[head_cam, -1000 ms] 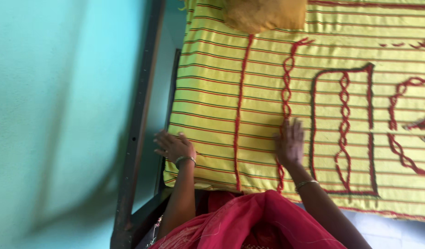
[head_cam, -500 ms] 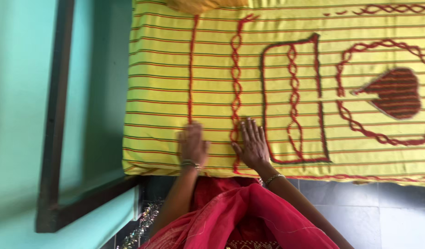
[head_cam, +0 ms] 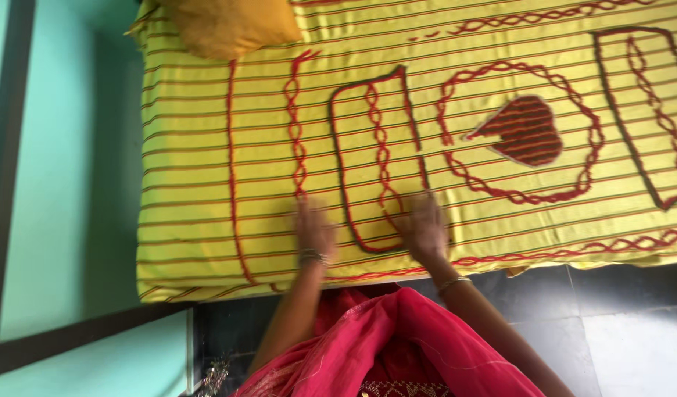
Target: The person smooths a yellow striped bedsheet on a bed by hand, repeatedly patting and pressing the fabric to remove wrinkles. The person also briefly adjusts a black pillow and a brown pillow on the bed.
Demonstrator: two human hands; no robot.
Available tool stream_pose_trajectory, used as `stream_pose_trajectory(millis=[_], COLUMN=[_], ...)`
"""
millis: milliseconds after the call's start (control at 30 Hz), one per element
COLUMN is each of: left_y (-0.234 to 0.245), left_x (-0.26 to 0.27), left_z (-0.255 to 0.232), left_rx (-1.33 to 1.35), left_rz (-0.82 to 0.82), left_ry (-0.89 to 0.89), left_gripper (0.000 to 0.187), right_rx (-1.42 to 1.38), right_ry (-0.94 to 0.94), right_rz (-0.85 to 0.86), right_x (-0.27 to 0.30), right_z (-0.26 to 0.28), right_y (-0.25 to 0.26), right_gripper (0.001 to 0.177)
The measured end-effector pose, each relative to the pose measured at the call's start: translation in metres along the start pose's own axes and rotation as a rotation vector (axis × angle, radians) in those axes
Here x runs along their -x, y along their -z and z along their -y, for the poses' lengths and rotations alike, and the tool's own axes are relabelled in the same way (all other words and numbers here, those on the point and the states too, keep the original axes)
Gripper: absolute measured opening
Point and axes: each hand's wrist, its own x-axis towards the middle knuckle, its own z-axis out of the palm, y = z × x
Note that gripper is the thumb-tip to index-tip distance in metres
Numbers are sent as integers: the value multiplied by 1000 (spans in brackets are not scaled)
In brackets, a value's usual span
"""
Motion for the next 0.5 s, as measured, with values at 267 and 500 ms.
stream_pose_trajectory(millis=[267,500], left_y=[-45,-25], left_x=[-5,-14], left_z=[-107,-101], left_rx=[-392,-443], left_rz=[648,615], left_ry=[-157,-79], left_gripper=[73,81], right_rx=[34,119], right_ry=[231,-71], right_rz=[3,-218], right_x=[14,5], right_z=[-31,-152], right_y=[41,58], right_gripper=[73,69])
